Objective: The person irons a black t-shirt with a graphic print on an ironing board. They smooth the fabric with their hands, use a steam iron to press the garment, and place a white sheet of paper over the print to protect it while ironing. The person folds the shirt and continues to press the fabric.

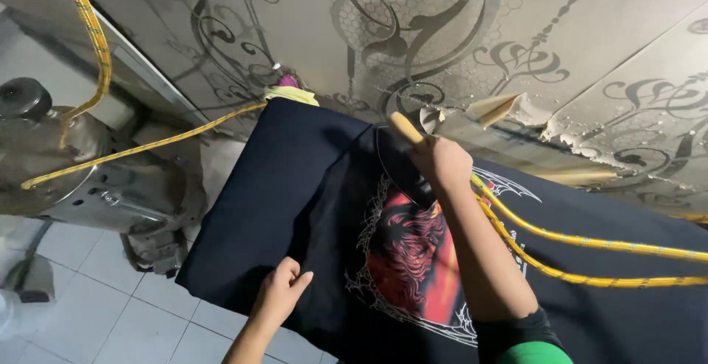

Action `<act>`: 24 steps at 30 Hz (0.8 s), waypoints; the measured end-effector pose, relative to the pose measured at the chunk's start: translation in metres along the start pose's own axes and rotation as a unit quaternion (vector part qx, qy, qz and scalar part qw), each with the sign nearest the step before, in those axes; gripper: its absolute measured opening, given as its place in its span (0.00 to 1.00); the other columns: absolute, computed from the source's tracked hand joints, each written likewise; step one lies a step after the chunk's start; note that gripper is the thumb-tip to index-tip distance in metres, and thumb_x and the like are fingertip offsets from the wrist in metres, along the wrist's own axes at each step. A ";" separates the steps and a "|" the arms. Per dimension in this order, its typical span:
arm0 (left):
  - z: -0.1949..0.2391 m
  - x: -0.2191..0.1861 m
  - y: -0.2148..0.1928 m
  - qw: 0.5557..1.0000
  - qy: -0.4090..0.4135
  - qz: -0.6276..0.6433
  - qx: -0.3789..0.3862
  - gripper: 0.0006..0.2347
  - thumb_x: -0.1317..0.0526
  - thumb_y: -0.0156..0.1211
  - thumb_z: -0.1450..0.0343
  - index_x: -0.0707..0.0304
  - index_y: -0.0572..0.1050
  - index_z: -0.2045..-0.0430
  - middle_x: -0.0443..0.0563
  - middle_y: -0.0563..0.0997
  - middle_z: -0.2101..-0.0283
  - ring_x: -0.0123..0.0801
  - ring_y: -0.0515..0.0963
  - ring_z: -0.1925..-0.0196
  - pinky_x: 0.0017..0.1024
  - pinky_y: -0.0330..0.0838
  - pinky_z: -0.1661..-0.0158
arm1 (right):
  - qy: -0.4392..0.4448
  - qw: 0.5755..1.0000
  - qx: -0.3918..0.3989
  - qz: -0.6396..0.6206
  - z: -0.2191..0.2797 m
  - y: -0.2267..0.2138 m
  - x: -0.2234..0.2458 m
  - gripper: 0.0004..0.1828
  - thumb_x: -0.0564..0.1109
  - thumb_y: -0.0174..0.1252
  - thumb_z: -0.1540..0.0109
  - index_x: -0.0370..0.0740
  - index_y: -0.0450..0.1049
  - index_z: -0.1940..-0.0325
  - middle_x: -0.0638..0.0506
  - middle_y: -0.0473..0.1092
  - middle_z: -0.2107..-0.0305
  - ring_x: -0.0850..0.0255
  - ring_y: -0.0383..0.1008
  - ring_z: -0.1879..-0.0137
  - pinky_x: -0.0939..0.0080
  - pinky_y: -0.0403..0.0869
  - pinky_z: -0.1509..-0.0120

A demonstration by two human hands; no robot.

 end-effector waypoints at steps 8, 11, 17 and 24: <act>-0.036 0.028 -0.031 0.977 -0.044 0.182 0.104 0.07 0.59 0.59 0.27 0.59 0.74 0.59 0.55 0.84 0.66 0.36 0.83 0.73 0.31 0.75 0.76 | -0.145 0.987 0.037 0.054 0.138 0.056 0.037 0.19 0.62 0.51 0.37 0.51 0.80 0.65 0.47 0.78 0.76 0.46 0.82 0.69 0.43 0.77 0.67; -0.046 -0.014 -0.081 0.998 0.042 0.024 -0.051 0.12 0.51 0.58 0.29 0.47 0.79 0.54 0.48 0.86 0.51 0.39 0.84 0.47 0.34 0.73 0.47 | -0.189 0.982 0.012 0.013 0.189 0.051 0.037 0.15 0.59 0.51 0.37 0.48 0.72 0.67 0.45 0.74 0.80 0.39 0.76 0.74 0.38 0.70 0.73; -0.023 -0.140 -0.105 0.965 0.242 0.043 -0.090 0.15 0.52 0.56 0.27 0.55 0.76 0.49 0.46 0.82 0.44 0.34 0.79 0.40 0.38 0.72 0.46 | -0.312 0.943 0.112 0.009 0.290 0.079 0.026 0.09 0.48 0.54 0.42 0.42 0.74 0.64 0.45 0.75 0.78 0.41 0.76 0.75 0.40 0.70 0.77; -0.019 -0.226 0.024 0.902 0.428 -0.038 -0.049 0.20 0.54 0.59 0.29 0.59 0.74 0.43 0.54 0.79 0.44 0.41 0.76 0.40 0.36 0.68 0.41 | -0.155 0.983 0.012 -0.100 0.297 0.022 -0.113 0.16 0.64 0.59 0.45 0.53 0.70 0.68 0.54 0.74 0.76 0.48 0.76 0.70 0.47 0.70 0.73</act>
Point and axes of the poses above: each hand's wrist, its own z-axis away from the middle knuckle, its own y-axis out of the palm, x = y × z, the point moved 4 cm from there along -z, towards the middle knuckle
